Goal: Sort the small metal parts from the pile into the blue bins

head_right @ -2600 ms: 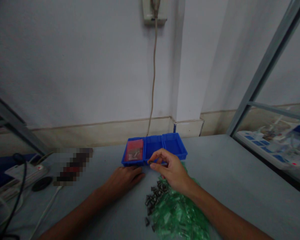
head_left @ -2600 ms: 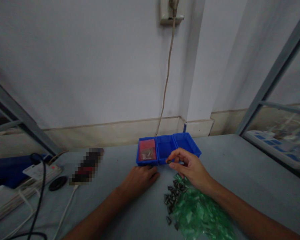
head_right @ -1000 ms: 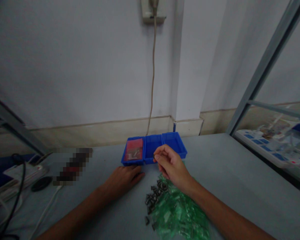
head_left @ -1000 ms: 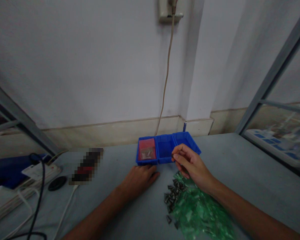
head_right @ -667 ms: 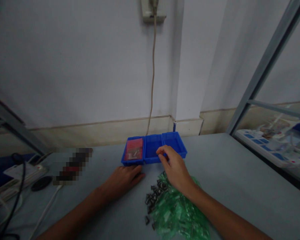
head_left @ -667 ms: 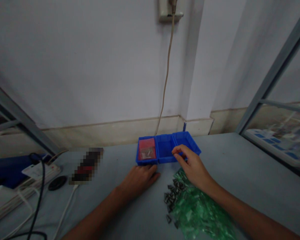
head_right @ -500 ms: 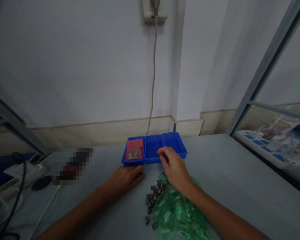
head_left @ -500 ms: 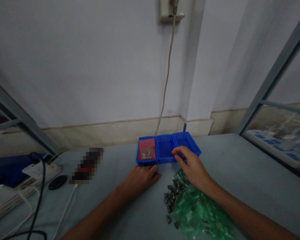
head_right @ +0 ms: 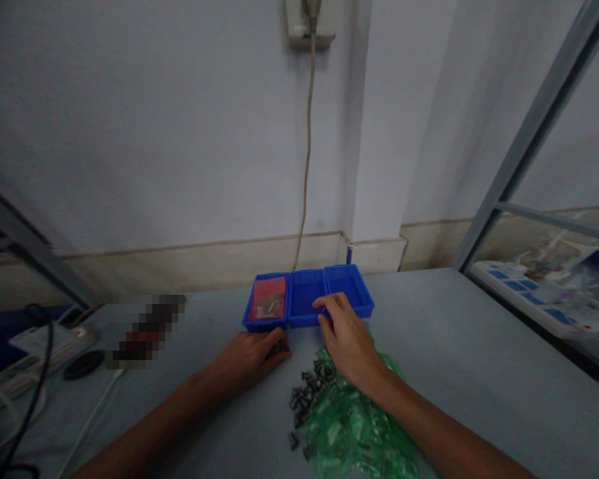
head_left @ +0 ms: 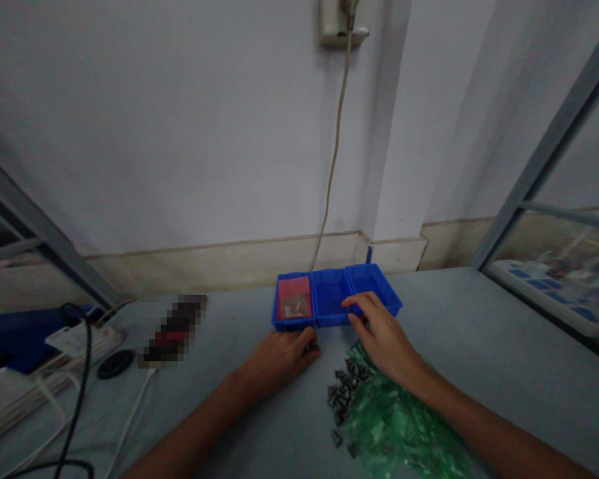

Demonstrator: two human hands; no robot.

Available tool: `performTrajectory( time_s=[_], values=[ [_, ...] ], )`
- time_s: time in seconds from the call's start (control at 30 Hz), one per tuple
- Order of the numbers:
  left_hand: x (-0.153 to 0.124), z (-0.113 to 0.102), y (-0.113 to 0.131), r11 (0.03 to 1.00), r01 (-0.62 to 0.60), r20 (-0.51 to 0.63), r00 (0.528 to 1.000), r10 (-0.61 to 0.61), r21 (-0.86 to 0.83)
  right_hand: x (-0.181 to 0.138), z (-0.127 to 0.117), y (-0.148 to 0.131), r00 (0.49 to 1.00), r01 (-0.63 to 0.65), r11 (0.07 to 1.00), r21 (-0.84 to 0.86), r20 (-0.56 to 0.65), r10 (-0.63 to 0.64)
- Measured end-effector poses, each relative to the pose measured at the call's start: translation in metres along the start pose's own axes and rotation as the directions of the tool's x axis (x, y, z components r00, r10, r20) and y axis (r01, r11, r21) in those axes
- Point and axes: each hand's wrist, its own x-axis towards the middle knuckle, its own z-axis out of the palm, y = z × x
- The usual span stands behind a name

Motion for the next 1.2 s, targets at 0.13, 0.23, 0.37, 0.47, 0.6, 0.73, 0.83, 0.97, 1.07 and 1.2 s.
performTrajectory(
  time_s=[0.13, 0.23, 0.37, 0.47, 0.6, 0.73, 0.83, 0.97, 1.07, 1.2],
  values=[
    [-0.002, -0.002, 0.001, 1.0, 0.003, -0.007, 1.0, -0.003, -0.012, 0.0, 0.0, -0.008, 0.996, -0.036, 0.999, 0.015, 0.086, 0.034],
    [-0.003, -0.002, 0.002, 1.0, -0.021, -0.017, 1.0, 0.021, 0.003, -0.002, 0.002, -0.011, 0.977, -0.033, 0.999, 0.01, 0.213, 0.03],
    [-0.001, 0.0, 0.002, 1.0, 0.014, 0.007, 1.0, -0.014, 0.027, -0.007, 0.002, -0.012, 0.928, 0.078, 0.995, -0.065, 0.37, -0.048],
    [0.001, 0.002, 0.002, 0.998, 0.04, 0.019, 0.999, -0.041, 0.043, -0.01, 0.0, -0.014, 0.89, 0.12, 0.986, -0.114, 0.453, -0.056],
    [-0.001, 0.0, 0.003, 1.0, 0.019, 0.012, 1.0, -0.019, 0.019, -0.012, -0.003, -0.017, 0.875, 0.139, 0.981, -0.132, 0.48, -0.059],
    [-0.003, 0.0, 0.004, 0.999, 0.038, -0.002, 0.999, -0.038, 0.008, -0.012, -0.005, -0.018, 0.853, 0.167, 0.979, -0.118, 0.515, -0.083],
    [-0.002, 0.001, 0.004, 0.999, 0.042, -0.001, 0.999, -0.042, 0.033, -0.012, -0.007, -0.017, 0.825, 0.203, 0.974, -0.097, 0.553, -0.117],
    [0.0, 0.003, 0.002, 0.997, 0.03, 0.007, 0.999, -0.031, 0.068, -0.012, -0.008, -0.017, 0.813, 0.237, 0.967, -0.088, 0.563, -0.148],
    [0.002, 0.005, 0.001, 0.996, 0.042, -0.001, 0.999, -0.042, 0.079, -0.013, -0.007, -0.017, 0.814, 0.251, 0.963, -0.097, 0.56, -0.156],
    [0.002, 0.005, 0.002, 0.994, 0.024, -0.001, 1.0, -0.024, 0.105, -0.013, -0.004, -0.015, 0.833, 0.266, 0.958, -0.109, 0.527, -0.171]
  ],
)
